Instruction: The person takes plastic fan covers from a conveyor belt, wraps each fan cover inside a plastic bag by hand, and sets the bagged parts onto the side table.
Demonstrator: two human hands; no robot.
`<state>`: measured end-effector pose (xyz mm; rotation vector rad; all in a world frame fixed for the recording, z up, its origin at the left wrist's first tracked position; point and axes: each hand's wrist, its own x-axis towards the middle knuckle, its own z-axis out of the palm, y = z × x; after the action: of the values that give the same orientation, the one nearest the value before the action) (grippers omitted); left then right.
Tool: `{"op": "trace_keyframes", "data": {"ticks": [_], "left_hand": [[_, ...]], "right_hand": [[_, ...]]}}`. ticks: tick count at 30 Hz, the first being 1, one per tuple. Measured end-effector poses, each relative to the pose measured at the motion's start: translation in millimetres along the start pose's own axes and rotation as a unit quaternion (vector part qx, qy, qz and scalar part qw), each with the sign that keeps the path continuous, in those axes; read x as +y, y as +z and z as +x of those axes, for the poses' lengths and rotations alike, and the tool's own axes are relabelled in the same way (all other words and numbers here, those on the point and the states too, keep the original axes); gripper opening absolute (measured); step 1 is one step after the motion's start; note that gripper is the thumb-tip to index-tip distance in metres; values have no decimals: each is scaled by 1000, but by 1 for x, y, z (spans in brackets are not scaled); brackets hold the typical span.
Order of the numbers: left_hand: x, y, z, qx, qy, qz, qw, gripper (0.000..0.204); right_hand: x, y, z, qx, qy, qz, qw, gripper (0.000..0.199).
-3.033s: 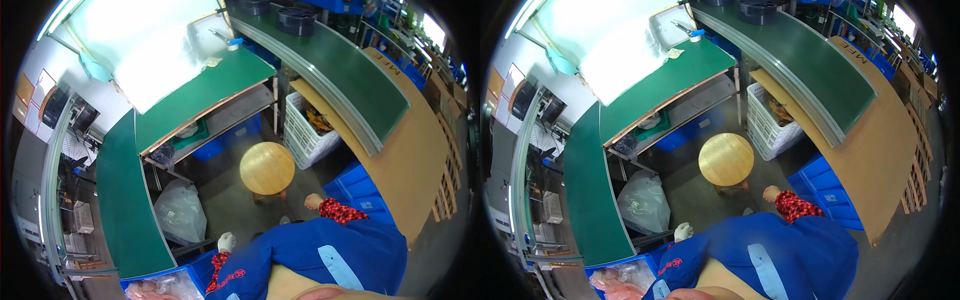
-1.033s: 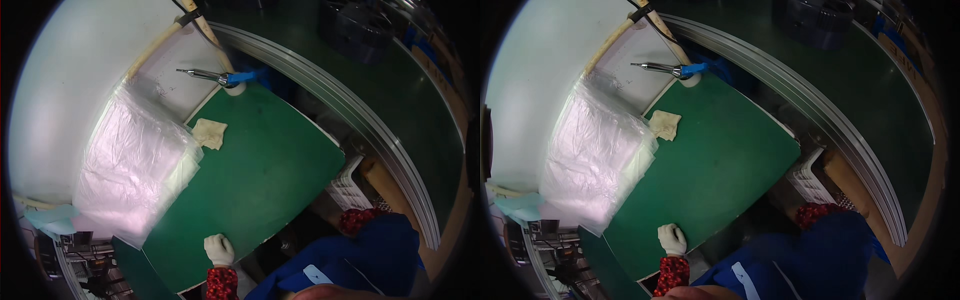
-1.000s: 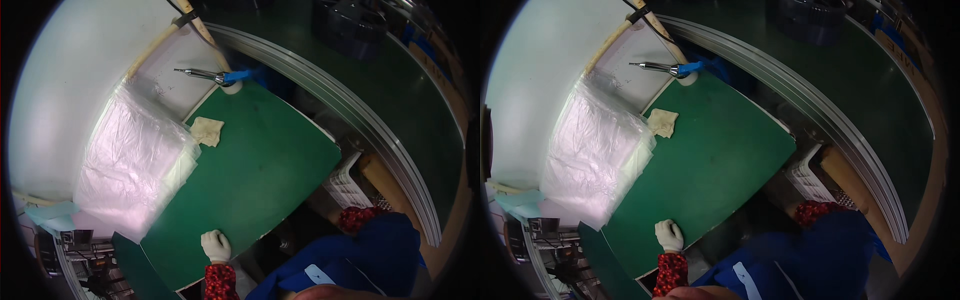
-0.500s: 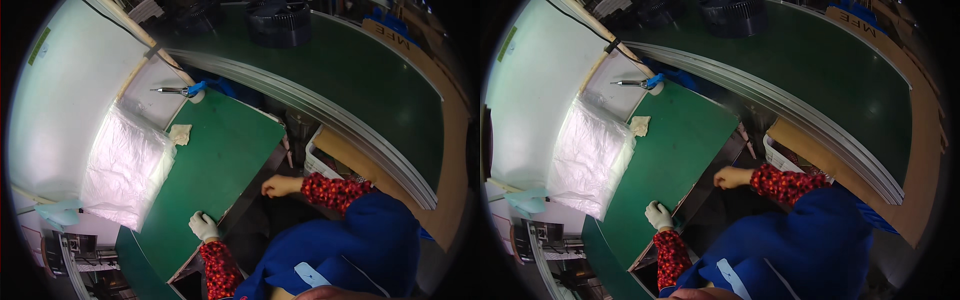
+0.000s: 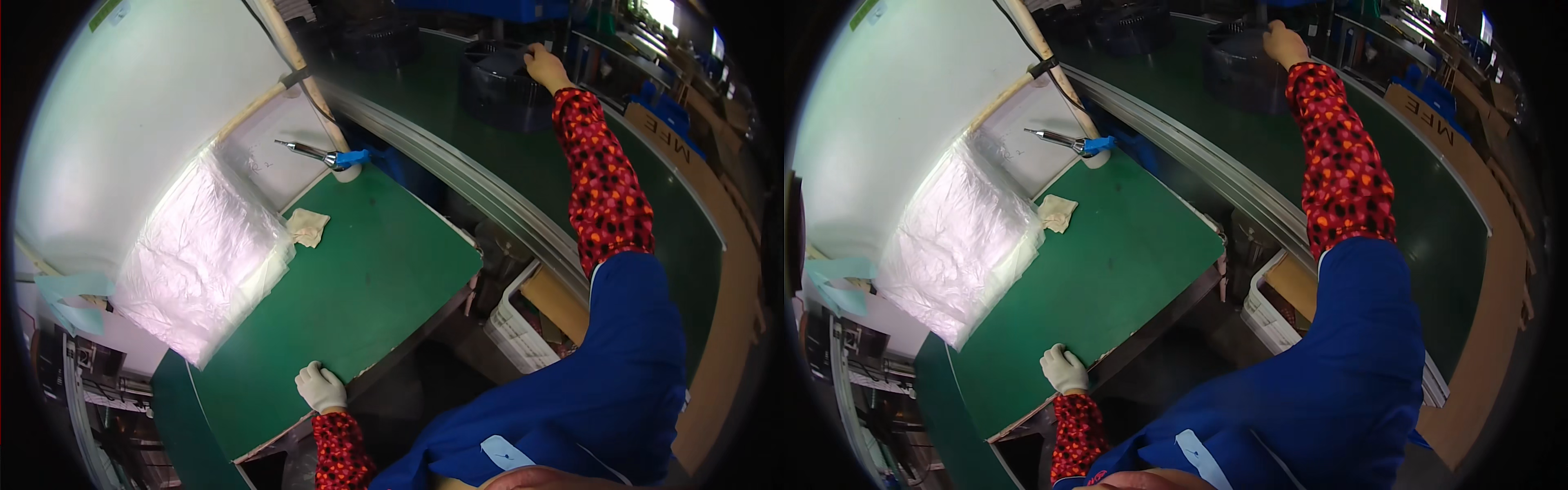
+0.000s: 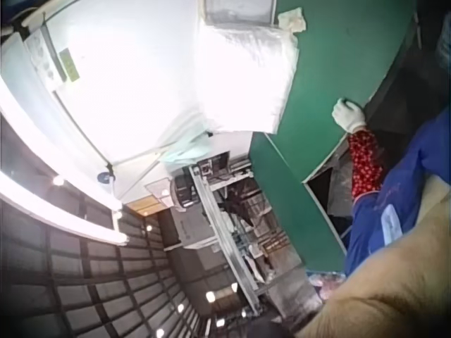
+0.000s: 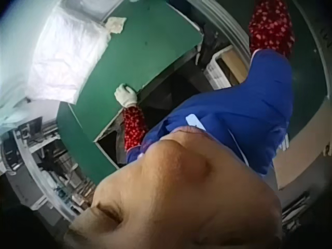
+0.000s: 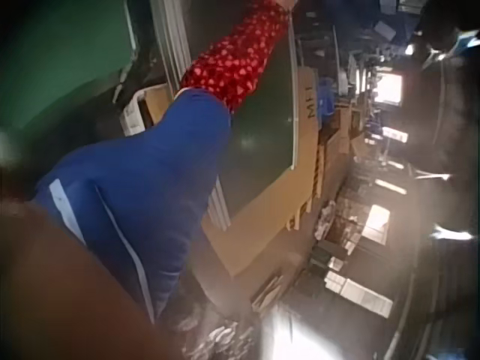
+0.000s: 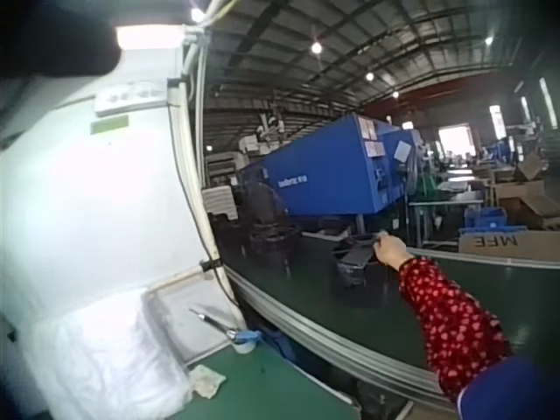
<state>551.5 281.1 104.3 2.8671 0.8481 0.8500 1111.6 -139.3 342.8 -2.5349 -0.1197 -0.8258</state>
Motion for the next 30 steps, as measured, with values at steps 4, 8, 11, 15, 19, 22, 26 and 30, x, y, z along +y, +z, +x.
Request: {"op": "trace_keyframes", "data": {"ticks": [4, 8, 11, 15, 19, 22, 26, 30], "left_hand": [[-5, -6, -4, -15, -26, 14, 999, 15], [3, 0, 1, -12, -9, -2, 1000, 14], [1, -3, 0, 1, -9, -6, 1000, 14], [6, -6, 5, 11, -6, -19, 1000, 12], [3, -7, 1, 26, -10, -14, 1000, 10], [-2, -1, -1, 24, -16, -22, 999, 11], [-8, -5, -6, -25, -83, -120, 989, 12], [4, -18, -19, -32, -121, -314, 941, 20]], "right_hand": [[-20, 26, -21, -117, 41, -141, 982, 53], [3, 11, -11, -84, 41, -151, 984, 51], [-4, 2, -33, -42, 48, -44, 997, 48], [27, -18, -55, -32, 68, 138, 988, 33], [-8, -32, -105, -41, 149, 601, 784, 22], [-31, -41, -142, -99, 64, 733, 670, 18], [-111, -65, -200, -137, 15, 781, 609, 17], [-171, -79, -244, -257, -5, 790, 557, 18]]}}
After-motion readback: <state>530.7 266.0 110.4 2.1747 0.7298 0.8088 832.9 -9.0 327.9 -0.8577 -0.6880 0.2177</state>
